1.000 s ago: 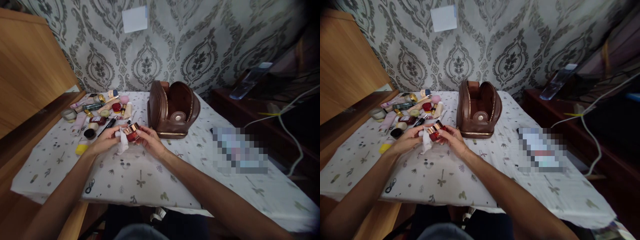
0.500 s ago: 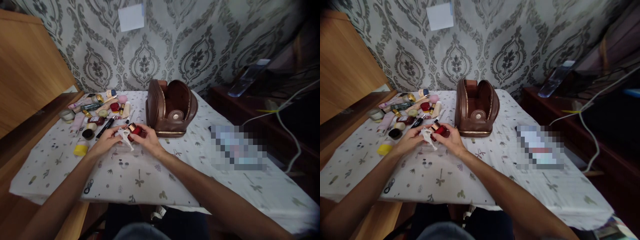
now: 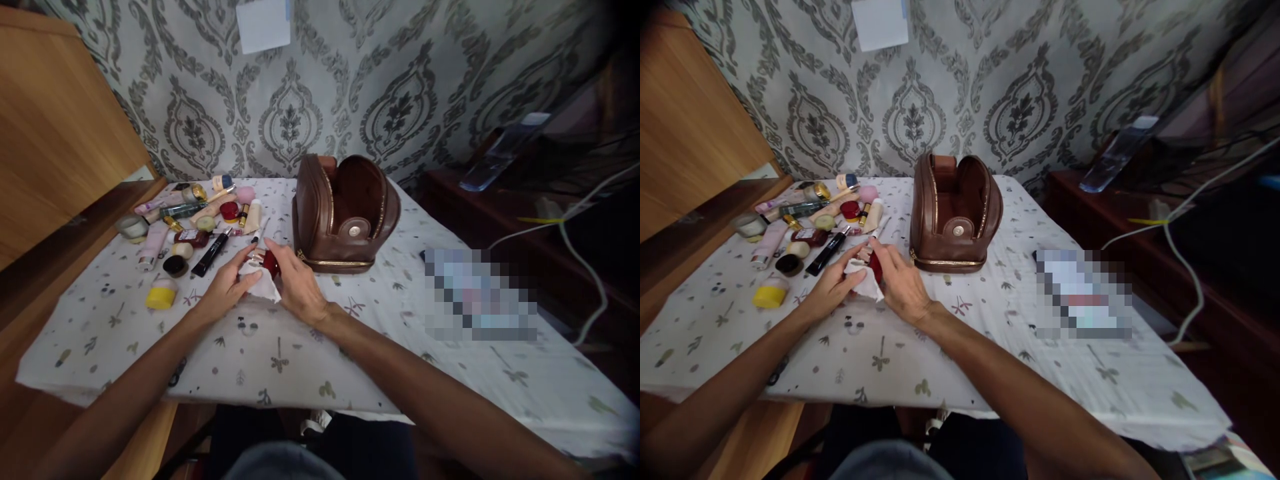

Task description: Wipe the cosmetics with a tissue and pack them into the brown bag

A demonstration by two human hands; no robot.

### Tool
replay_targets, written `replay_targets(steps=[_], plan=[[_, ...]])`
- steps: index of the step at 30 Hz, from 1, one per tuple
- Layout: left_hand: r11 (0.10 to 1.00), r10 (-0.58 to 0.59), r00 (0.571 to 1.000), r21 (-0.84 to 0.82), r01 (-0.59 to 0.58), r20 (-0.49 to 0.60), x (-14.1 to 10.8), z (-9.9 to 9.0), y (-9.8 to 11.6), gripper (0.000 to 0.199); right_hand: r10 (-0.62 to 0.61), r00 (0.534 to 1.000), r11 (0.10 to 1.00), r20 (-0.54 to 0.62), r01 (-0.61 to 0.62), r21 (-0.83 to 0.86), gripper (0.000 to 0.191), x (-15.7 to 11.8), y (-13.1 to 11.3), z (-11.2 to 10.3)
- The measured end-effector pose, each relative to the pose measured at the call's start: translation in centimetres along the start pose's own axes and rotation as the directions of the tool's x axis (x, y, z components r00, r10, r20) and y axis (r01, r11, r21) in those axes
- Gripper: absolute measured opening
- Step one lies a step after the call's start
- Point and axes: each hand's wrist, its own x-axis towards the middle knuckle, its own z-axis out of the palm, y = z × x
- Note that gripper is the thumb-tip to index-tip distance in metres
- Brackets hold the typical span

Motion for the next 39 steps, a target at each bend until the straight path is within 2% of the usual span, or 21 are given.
replay_targets(steps=[3,6,9,13,16,19,21,24,26,28,31,34,37,39], plan=[[0.998,0.062,0.996,0.024,-0.061,-0.062,-0.1,0.5,0.2,0.056,-0.075,0.996,0.995,0.052,0.078,-0.055,0.086,-0.3,-0.2,0.0],[1.0,0.023,0.993,0.016,-0.021,-0.114,-0.1,0.8,0.6,0.047,-0.138,0.982,0.984,0.133,0.151,-0.092,0.093,-0.5,-0.4,-0.2],[1.0,-0.022,0.992,0.019,0.025,-0.126,-0.2,0.7,1.0,0.045,-0.195,0.964,0.966,0.18,0.22,-0.133,0.082,-0.6,-0.5,-0.3],[0.999,0.004,0.991,0.035,0.0,-0.136,0.0,0.2,0.9,0.045,-0.219,0.952,0.95,0.213,0.258,-0.177,0.061,-0.6,-0.6,-0.3],[0.998,-0.063,0.984,-0.019,0.06,-0.168,0.4,-0.3,0.3,0.045,-0.225,0.951,0.95,0.211,0.262,-0.17,0.052,-0.7,-0.7,-0.1],[0.98,-0.175,0.968,-0.127,0.153,-0.183,0.7,-0.6,-0.5,0.045,-0.257,0.945,0.955,0.201,0.28,-0.097,0.052,-0.7,-0.8,-0.1],[0.945,-0.253,0.956,-0.252,0.21,-0.15,0.8,-0.6,-1.0,0.045,-0.26,0.945,0.964,0.196,0.267,-0.008,0.057,-0.8,-0.7,-0.2],[0.871,-0.304,0.949,-0.428,0.242,-0.08,1.0,-0.5,-1.5,0.041,-0.19,0.972,0.975,0.137,0.17,0.14,0.067,-0.7,-0.7,0.0],[0.86,-0.3,0.95,-0.456,0.23,-0.085,1.2,-0.5,-1.6,0.036,-0.122,0.99,0.969,0.065,0.105,0.222,0.071,-0.6,-0.6,0.3],[0.911,-0.268,0.951,-0.362,0.198,-0.152,1.3,-0.5,-1.6,0.028,-0.046,0.999,0.962,0.014,0.041,0.271,0.072,-0.5,-0.5,0.8],[0.992,-0.126,0.953,-0.027,0.123,-0.274,1.1,-0.6,-1.2,0.018,0.055,0.998,0.958,0.016,-0.057,0.279,0.072,-0.5,-0.4,1.3],[0.964,0.024,0.948,0.259,0.062,-0.317,0.4,-0.5,-0.2,0.017,0.106,0.994,0.959,0.041,-0.113,0.26,0.069,-0.4,-0.4,1.4],[0.926,0.131,0.945,0.377,-0.008,-0.301,-0.3,-0.2,0.7,0.018,0.141,0.988,0.948,0.061,-0.152,0.281,0.07,-0.3,-0.3,1.4],[0.926,0.159,0.944,0.375,-0.041,-0.289,-0.4,-0.1,0.8,0.018,0.196,0.978,0.918,0.069,-0.208,0.339,0.071,-0.2,-0.4,1.3]])
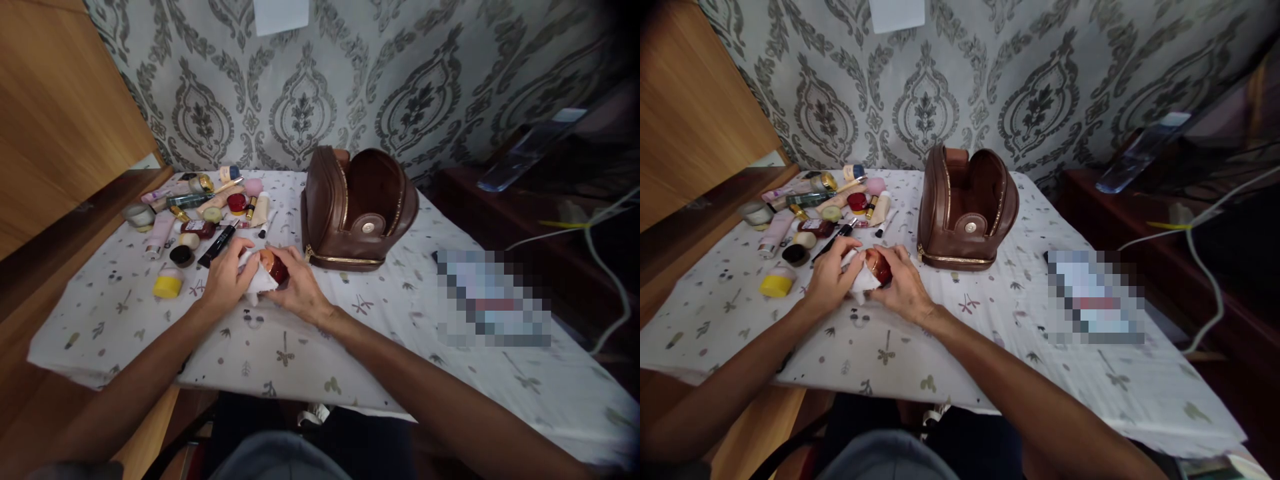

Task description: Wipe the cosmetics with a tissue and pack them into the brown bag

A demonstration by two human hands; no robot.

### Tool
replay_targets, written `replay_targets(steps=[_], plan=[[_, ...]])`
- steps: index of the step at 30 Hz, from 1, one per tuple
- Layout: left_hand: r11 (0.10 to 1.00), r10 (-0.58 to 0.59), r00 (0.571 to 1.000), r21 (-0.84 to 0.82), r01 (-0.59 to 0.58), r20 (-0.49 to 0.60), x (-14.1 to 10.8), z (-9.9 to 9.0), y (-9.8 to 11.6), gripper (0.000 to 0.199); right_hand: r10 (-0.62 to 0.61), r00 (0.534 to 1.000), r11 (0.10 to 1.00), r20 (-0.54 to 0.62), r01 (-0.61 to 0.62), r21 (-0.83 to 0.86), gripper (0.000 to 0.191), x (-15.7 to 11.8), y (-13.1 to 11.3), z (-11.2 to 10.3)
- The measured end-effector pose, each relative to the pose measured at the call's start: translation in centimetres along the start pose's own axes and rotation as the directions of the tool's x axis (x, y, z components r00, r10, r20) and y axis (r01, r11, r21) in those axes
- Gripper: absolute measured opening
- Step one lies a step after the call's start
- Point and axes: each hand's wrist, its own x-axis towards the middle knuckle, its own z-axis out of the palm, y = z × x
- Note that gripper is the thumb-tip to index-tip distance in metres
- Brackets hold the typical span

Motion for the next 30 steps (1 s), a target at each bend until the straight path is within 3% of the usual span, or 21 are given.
replay_targets(steps=[3,6,8,10,13,17,20,22,25,28,30], plan=[[0.994,-0.025,0.999,-0.107,0.02,-0.046,0.2,-0.1,-0.1,0.017,0.172,0.985,0.956,0.011,-0.17,0.241,0.061,0.3,-0.6,-0.1],[0.97,-0.113,0.986,-0.227,0.083,-0.123,0.6,-0.5,0.0,0.014,0.331,0.934,0.769,0.135,-0.35,0.535,0.045,0.5,-1.4,-0.2],[0.943,-0.183,0.971,-0.305,0.13,-0.155,0.8,-0.8,0.3,0.015,0.373,0.909,0.652,0.185,-0.399,0.645,0.04,0.6,-1.9,-0.2],[0.905,-0.246,0.959,-0.388,0.176,-0.141,0.9,-1.1,0.5,0.019,0.393,0.9,0.607,0.187,-0.407,0.682,0.038,0.7,-2.1,-0.1],[0.836,-0.273,0.961,-0.502,0.223,-0.029,0.9,-1.2,0.5,0.026,0.399,0.896,0.624,0.193,-0.42,0.659,0.041,0.6,-2.3,-0.1],[0.749,-0.216,0.966,-0.61,0.258,0.144,0.8,-1.3,-0.1,0.037,0.394,0.891,0.61,0.225,-0.437,0.661,0.064,-0.2,-2.4,-0.3],[0.761,-0.18,0.96,-0.589,0.274,0.214,0.5,-1.4,-0.1,0.036,0.394,0.891,0.672,0.224,-0.446,0.591,0.055,-0.9,-2.5,-0.5],[0.784,-0.187,0.959,-0.557,0.276,0.212,0.3,-1.3,0.1,0.032,0.384,0.903,0.756,0.191,-0.427,0.496,0.041,-1.1,-2.5,-0.6],[0.809,-0.206,0.962,-0.523,0.269,0.177,-0.2,-0.9,0.2,0.028,0.349,0.921,0.83,0.174,-0.39,0.398,0.035,-1.2,-2.4,-0.6],[0.839,-0.212,0.97,-0.487,0.242,0.117,-0.4,-0.2,-0.3,0.025,0.32,0.92,0.829,0.226,-0.388,0.404,0.051,-1.4,-2.0,-0.5],[0.854,-0.212,0.973,-0.466,0.232,0.096,-0.5,0.1,-0.7,0.026,0.292,0.936,0.875,0.198,-0.345,0.34,0.066,-1.6,-1.8,-0.3]])
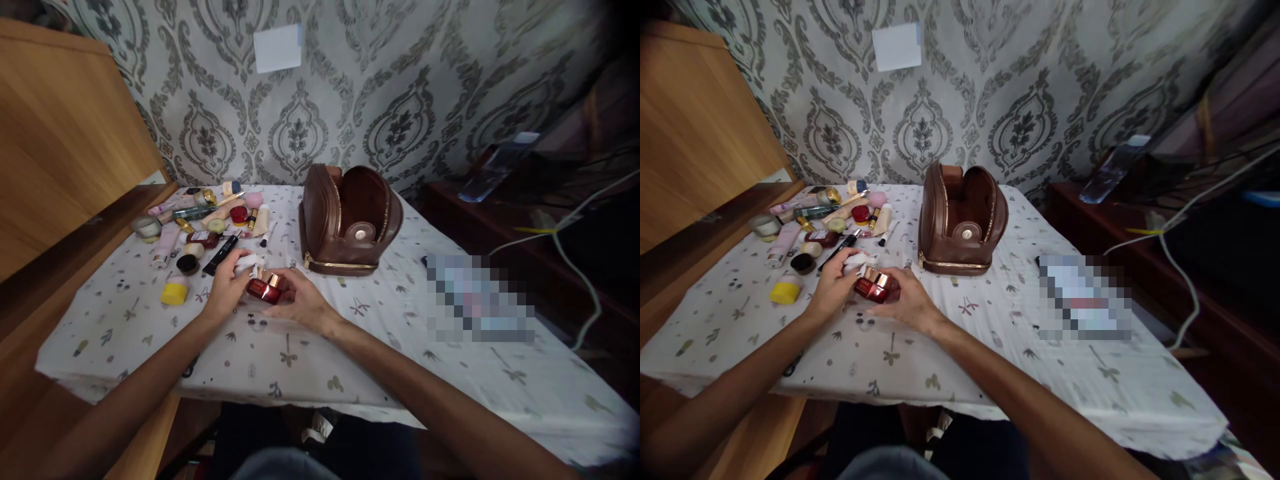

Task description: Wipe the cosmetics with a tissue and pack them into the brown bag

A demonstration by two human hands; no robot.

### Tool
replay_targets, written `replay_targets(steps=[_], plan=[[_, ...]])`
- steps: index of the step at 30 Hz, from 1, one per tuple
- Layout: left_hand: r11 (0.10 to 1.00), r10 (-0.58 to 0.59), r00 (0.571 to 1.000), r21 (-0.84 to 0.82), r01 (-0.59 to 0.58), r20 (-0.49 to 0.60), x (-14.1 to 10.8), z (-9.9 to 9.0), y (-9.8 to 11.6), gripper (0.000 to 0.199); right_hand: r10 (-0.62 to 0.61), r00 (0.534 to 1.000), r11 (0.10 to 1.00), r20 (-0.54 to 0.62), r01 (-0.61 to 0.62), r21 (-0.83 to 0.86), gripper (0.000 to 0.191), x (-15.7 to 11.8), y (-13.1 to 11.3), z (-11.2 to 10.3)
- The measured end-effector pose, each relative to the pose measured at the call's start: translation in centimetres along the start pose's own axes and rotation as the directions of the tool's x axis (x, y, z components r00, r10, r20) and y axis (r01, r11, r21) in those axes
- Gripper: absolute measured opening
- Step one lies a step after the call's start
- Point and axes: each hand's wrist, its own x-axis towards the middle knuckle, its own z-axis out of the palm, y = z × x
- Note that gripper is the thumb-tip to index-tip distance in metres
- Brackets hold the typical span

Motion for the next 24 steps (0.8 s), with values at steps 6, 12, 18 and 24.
replay_targets(steps=[6,12,18,24], plan=[[0.996,0.05,0.999,0.071,-0.051,0.009,-0.3,0.4,0.2,0.027,-0.204,0.97,0.889,-0.13,0.128,-0.44,0.044,-0.3,0.0,0.3],[0.987,0.142,0.99,0.075,-0.14,-0.026,-0.9,0.1,1.9,0.024,-0.067,0.977,0.92,-0.2,-0.017,-0.392,0.037,-0.2,-0.3,0.1],[0.905,0.362,0.902,0.144,-0.401,0.237,-1.3,-0.1,2.4,0.03,-0.086,0.973,0.913,-0.213,-0.009,-0.409,0.035,0.2,-0.2,0.0],[0.83,0.482,0.779,0.074,-0.552,0.401,-1.8,-0.7,3.0,0.027,-0.048,0.973,0.868,-0.226,-0.071,-0.492,0.032,0.3,-0.2,-0.2]])
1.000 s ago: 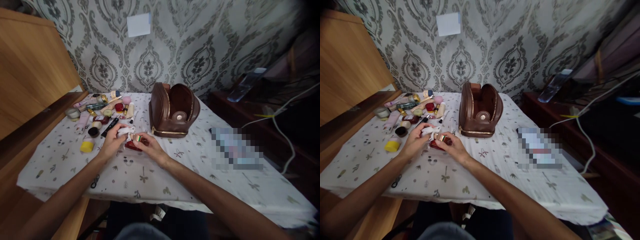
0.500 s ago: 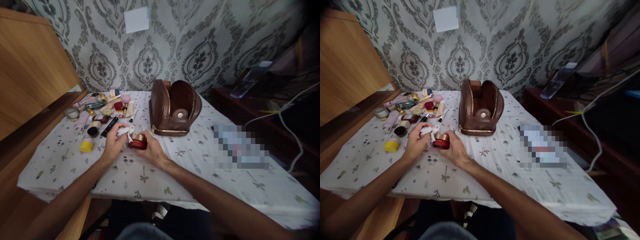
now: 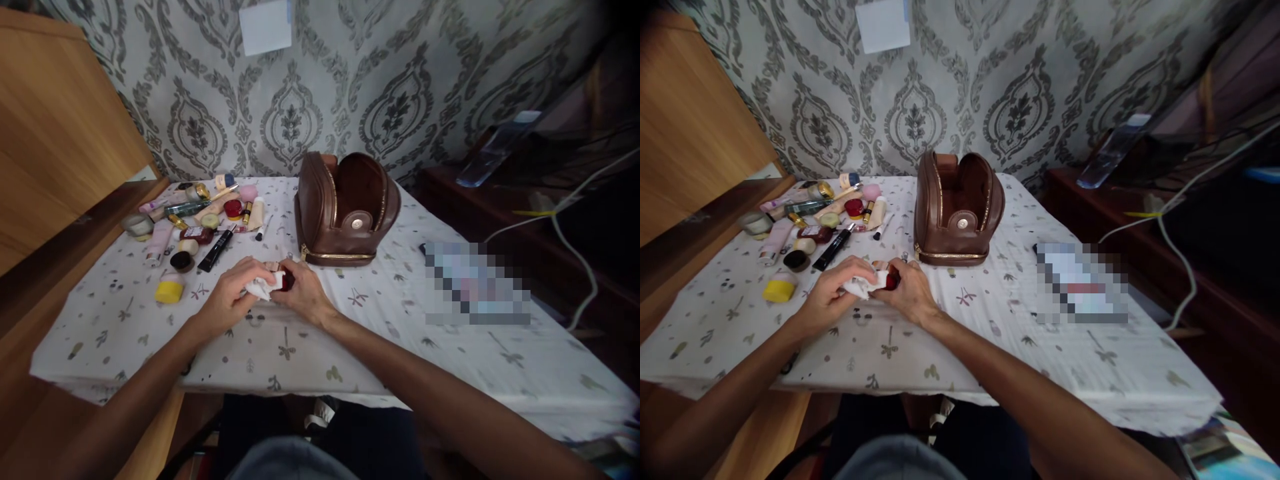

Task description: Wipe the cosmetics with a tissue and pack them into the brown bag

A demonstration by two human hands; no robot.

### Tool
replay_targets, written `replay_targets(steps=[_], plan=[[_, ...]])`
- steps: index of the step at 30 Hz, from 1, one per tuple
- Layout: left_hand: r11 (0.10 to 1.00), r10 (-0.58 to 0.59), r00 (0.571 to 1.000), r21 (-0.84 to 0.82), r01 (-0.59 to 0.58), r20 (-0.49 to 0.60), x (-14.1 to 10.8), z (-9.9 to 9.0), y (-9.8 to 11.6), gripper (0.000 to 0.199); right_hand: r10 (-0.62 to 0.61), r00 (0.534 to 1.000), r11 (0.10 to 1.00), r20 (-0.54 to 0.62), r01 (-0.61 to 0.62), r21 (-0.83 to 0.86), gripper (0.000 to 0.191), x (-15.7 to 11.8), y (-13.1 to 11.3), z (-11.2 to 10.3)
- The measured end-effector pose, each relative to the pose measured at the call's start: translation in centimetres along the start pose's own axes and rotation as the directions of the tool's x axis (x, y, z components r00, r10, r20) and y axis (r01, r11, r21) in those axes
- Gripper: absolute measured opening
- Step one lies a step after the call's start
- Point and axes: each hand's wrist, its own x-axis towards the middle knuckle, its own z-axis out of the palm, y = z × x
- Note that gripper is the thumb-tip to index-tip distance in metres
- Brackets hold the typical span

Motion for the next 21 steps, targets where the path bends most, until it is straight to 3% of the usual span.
replay_targets(steps=[4,10,15,21], plan=[[1.0,-0.002,1.0,0.023,0.002,0.012,0.2,-0.5,0.1,0.026,0.02,1.0,1.0,0.008,-0.02,-0.009,0.033,0.0,0.2,0.1],[0.974,-0.216,0.973,0.053,0.221,-0.082,1.2,-0.4,-1.4,0.031,-0.058,0.998,0.998,0.004,0.058,0.004,0.032,-0.1,0.4,0.1],[0.96,-0.275,0.961,0.045,0.275,-0.017,0.9,-0.7,-1.9,0.038,-0.166,0.986,0.983,-0.014,0.167,0.08,0.031,-0.1,0.5,0.0],[0.925,-0.372,0.928,-0.067,0.373,0.025,-0.3,-1.3,-1.8,0.03,-0.112,0.994,0.961,-0.003,0.109,0.253,0.036,-0.1,0.9,0.2]])
